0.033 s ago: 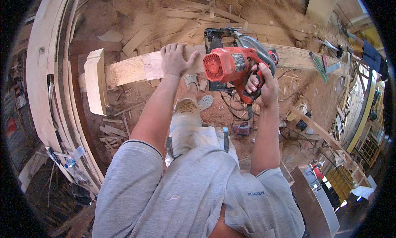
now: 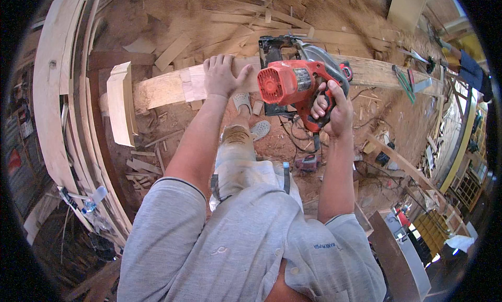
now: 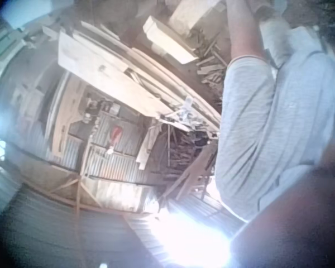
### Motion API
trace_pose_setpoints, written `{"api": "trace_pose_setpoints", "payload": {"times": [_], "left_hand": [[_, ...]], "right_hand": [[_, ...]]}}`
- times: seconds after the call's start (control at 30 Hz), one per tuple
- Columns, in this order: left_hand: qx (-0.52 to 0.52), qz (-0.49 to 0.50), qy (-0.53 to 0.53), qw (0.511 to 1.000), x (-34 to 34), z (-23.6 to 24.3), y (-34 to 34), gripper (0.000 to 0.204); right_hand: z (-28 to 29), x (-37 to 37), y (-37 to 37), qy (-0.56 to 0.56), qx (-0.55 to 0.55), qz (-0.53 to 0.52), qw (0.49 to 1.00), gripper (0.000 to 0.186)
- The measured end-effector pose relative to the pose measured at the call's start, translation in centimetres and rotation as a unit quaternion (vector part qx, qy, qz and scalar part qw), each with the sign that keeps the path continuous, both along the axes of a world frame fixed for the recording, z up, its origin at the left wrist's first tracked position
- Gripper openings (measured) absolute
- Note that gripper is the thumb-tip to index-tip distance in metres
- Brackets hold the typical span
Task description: The person cuts a wooden piece with a circular saw, handles and aligns the cut blocks, marks lines on the wood using a square ruler and pencil, makes another cut with the circular saw, and measures the wood using a tape measure.
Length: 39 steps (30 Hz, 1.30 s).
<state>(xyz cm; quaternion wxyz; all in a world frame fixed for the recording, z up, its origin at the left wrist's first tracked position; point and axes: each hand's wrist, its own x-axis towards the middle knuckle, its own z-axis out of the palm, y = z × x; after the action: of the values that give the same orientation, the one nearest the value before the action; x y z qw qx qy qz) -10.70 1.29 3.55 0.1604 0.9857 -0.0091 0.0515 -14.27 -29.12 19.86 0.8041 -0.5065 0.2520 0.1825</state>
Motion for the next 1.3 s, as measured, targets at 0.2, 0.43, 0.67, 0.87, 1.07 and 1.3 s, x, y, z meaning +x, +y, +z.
{"api": "trace_pose_setpoints", "payload": {"times": [0.2, 0.43, 0.67, 0.87, 1.07, 1.3], "left_hand": [[-0.003, 0.002, 0.003, 1.0, 0.6, -0.1, -0.2, 0.068], [-0.008, -0.002, 0.004, 1.0, 1.0, -0.3, -0.3, 0.068], [-0.016, 0.003, 0.02, 1.0, 1.2, -0.1, -0.2, 0.068], [-0.026, 0.0, 0.017, 1.0, 1.3, 0.5, -0.4, 0.067], [-0.033, -0.004, 0.0, 0.999, 1.4, -0.1, -0.2, 0.067], [-0.025, -0.005, -0.003, 1.0, 1.8, -0.3, -0.8, 0.063]], "right_hand": [[-0.6, -0.6, -0.9, 0.012, 0.02, -0.007, 1.0, 0.033], [-1.1, -1.2, -0.9, 0.004, 0.032, -0.014, 0.999, 0.03], [-1.6, -3.3, -2.2, 0.005, 0.043, 0.015, 0.999, 0.032], [-0.9, -6.0, -1.9, 0.014, 0.023, 0.002, 1.0, 0.032], [-0.5, -7.6, -2.3, 0.014, 0.006, 0.012, 1.0, 0.031], [0.3, -10.7, -3.7, 0.038, 0.028, -0.035, 0.998, 0.031]]}}
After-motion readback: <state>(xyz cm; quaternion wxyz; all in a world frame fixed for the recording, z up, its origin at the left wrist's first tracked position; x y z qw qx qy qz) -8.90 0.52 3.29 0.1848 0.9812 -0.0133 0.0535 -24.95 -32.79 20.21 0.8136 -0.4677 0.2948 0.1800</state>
